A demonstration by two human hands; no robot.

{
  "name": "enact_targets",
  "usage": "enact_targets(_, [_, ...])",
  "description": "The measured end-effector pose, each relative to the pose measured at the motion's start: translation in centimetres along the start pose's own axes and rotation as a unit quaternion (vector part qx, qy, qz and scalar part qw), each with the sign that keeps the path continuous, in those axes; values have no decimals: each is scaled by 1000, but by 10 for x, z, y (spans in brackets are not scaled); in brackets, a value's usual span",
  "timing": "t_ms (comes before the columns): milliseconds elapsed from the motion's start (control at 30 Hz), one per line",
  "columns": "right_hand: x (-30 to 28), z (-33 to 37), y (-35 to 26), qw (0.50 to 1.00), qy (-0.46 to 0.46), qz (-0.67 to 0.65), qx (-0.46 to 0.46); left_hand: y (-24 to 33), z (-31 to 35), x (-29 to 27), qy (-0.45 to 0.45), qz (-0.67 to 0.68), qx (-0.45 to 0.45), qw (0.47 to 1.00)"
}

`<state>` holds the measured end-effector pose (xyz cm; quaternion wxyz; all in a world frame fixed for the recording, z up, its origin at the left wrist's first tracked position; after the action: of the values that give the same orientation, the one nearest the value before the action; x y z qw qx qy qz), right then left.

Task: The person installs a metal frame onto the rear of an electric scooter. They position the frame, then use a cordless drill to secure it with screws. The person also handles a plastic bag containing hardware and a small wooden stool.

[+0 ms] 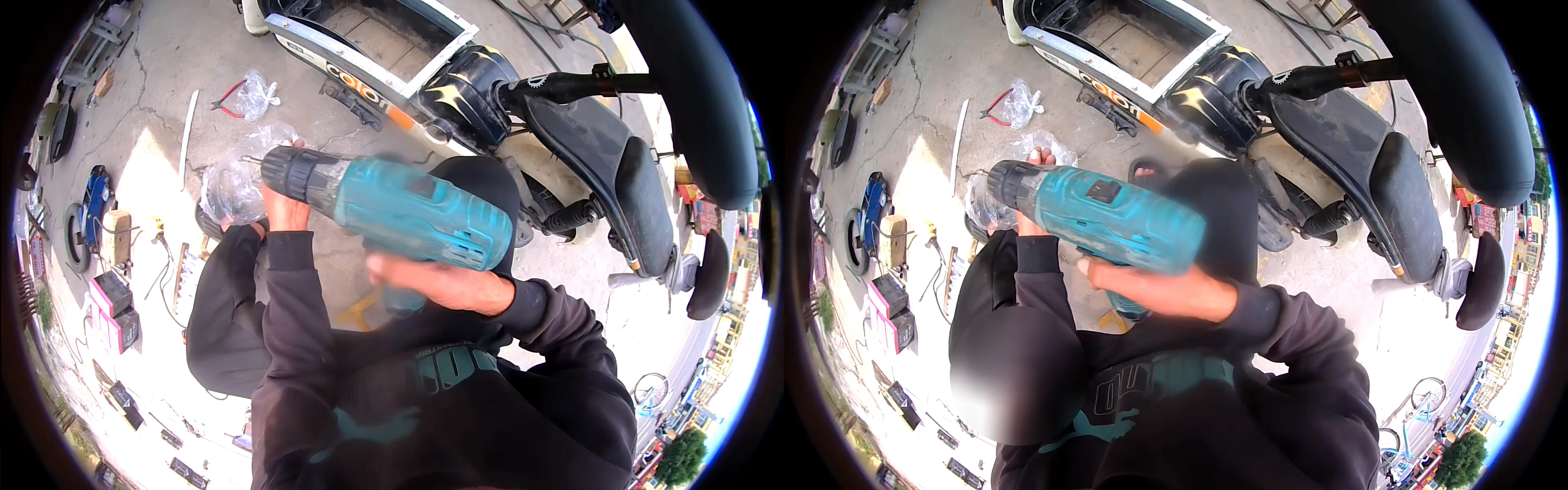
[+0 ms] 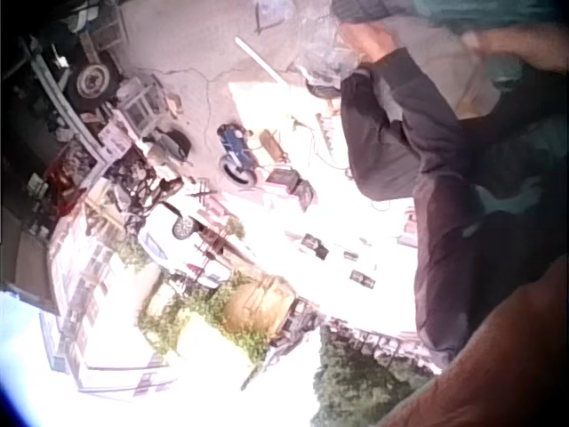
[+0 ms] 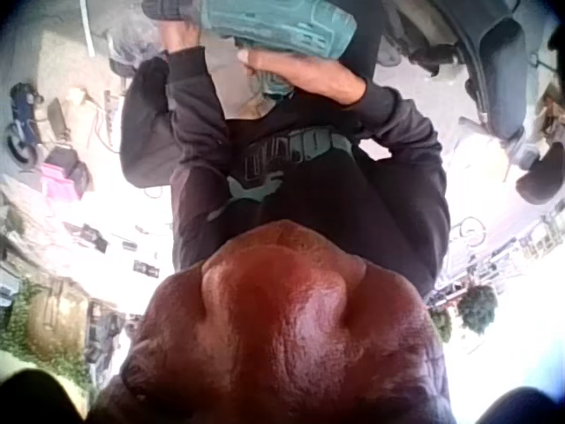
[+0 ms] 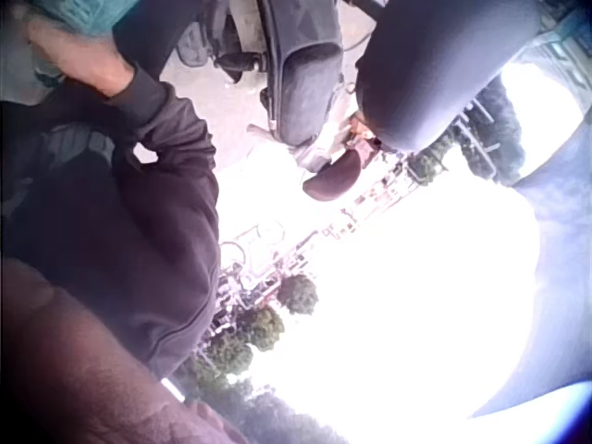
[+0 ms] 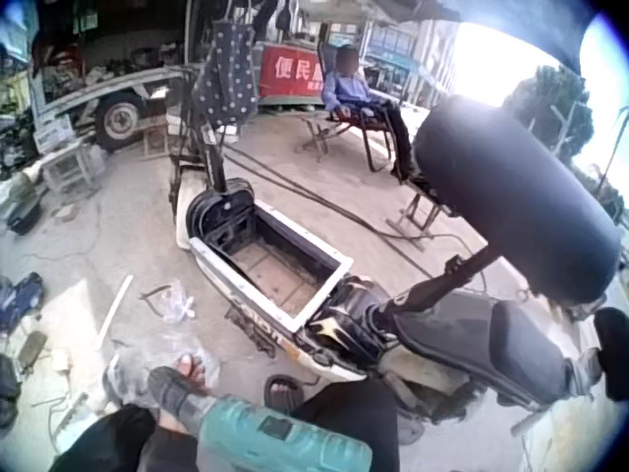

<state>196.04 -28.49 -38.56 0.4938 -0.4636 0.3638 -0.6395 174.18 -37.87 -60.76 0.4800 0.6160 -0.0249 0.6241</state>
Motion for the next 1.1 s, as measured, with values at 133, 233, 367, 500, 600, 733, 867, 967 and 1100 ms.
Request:
enact_targets(133, [-18,77,8,996,59,-50,-44,2,72,122,-98,44,-17,994])
enact_targets(233, [-26,123,15,985,122,-111,-58,1,121,182,-189,110,-79,973])
enact_targets(367, [-26,154,18,978,142,-131,-81,-6,159,211,-181,147,-80,969])
enact_targets(500, [-23,167,13,988,106,-91,-68,-13,182,229,-213,201,-92,952])
enact_targets(600, [-21,172,9,988,98,-95,-69,-13,191,238,-197,186,-86,959])
enact_targets(733, [-21,180,11,992,90,-56,-74,-13,200,242,-178,140,-69,972])
enact_targets(867, [-19,185,13,993,80,-51,-71,-12,205,247,-177,129,-61,974])
enact_targets(967, [-18,187,14,991,68,-79,-81,-13,210,251,-189,142,-62,970])
enact_targets(1100, [-25,199,16,992,94,-12,-85,-17,213,257,-221,172,-63,958])
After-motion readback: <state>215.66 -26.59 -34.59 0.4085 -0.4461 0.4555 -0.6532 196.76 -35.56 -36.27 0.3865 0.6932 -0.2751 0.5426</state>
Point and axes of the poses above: each hand's wrist, its own z-axis away from the middle knuckle, its own x-axis out of the palm, y = z × x, the point moved 6 cm from there along -z, towards the middle knuckle, and after that the axes turned 12 degrees about -y, right-handed, at the moved point
